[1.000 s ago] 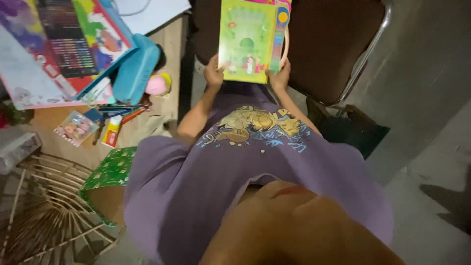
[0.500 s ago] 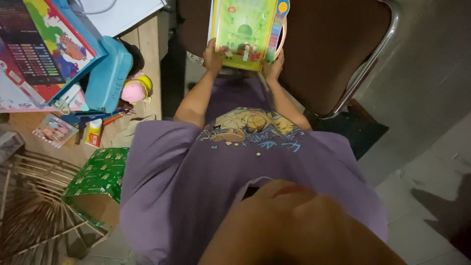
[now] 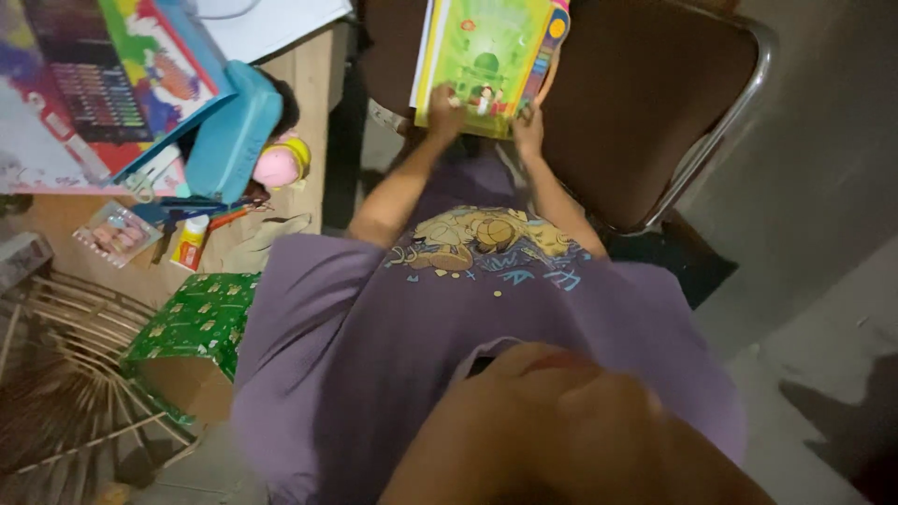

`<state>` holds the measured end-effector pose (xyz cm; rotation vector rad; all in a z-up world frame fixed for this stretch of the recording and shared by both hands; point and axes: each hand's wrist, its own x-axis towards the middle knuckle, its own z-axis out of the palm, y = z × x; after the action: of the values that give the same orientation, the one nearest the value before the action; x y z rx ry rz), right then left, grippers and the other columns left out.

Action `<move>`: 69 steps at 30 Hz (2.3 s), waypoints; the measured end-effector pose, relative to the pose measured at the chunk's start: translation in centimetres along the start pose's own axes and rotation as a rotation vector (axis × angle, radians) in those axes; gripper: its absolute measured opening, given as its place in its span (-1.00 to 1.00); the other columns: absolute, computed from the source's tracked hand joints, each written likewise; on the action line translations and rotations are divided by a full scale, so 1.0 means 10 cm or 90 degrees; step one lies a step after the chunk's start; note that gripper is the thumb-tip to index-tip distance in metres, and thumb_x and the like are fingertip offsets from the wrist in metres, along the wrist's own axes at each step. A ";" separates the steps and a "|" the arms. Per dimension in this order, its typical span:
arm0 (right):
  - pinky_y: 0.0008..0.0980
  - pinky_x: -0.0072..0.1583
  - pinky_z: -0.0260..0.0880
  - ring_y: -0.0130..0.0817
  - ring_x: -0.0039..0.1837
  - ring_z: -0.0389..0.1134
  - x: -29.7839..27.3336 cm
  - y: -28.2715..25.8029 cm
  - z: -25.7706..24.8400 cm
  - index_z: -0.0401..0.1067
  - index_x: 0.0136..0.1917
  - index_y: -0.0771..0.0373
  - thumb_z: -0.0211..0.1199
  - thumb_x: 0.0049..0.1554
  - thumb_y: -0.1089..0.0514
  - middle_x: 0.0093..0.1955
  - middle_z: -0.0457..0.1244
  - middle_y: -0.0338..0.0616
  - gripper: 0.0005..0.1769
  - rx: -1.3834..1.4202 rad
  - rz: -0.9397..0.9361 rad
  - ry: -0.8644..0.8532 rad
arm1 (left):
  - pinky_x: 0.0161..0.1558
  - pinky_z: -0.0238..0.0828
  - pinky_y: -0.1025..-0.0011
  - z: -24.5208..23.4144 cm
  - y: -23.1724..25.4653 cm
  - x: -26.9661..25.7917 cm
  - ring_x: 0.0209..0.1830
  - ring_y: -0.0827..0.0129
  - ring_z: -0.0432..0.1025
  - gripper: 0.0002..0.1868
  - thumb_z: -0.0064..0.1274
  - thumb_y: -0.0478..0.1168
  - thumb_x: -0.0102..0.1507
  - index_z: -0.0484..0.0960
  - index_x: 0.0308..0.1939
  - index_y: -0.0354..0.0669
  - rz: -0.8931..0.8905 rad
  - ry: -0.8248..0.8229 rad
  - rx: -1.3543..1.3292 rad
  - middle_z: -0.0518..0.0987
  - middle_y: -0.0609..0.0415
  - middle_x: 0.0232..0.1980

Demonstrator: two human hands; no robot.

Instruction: Organizing stationery, books, and craft supplies on a desk.

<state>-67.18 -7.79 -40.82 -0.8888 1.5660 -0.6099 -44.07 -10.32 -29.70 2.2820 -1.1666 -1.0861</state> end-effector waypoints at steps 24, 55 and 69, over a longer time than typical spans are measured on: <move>-0.23 0.37 0.33 -0.13 0.33 0.33 -2.61 -4.73 2.72 0.36 0.36 0.33 0.23 0.28 0.32 0.28 0.26 0.05 -0.62 -0.274 -0.583 -0.360 | 0.51 0.12 0.07 -4.24 0.03 -1.55 0.47 -0.07 0.24 -0.44 0.00 -0.35 0.35 0.24 0.43 -0.27 0.226 0.498 -0.237 0.34 -0.19 0.42; -0.35 0.25 0.37 -0.37 0.17 0.35 -1.64 -4.63 4.06 0.30 0.32 0.41 0.43 0.21 0.09 0.15 0.35 -0.07 -0.45 -0.194 -0.277 -0.368 | 0.25 0.16 -0.07 -5.29 -1.63 -0.85 0.23 -0.18 0.28 -0.51 0.21 -0.06 0.25 0.44 0.10 -0.30 -0.130 0.537 -0.068 0.42 -0.22 0.18; -0.36 0.29 0.39 -0.36 0.23 0.36 -2.13 -4.59 3.08 0.22 0.44 0.40 0.42 0.23 0.27 0.24 0.31 -0.08 -0.39 -0.077 -0.384 -0.265 | -0.15 0.45 0.33 -5.14 -1.10 -1.21 -0.21 0.32 0.55 -0.61 0.19 -0.14 0.31 0.37 0.07 -0.21 -0.082 0.398 -0.481 0.63 -0.02 -0.22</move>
<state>-26.84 -14.00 2.08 -1.4957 0.9582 -0.6968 -3.28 4.45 2.42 1.8618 -0.2844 -0.6067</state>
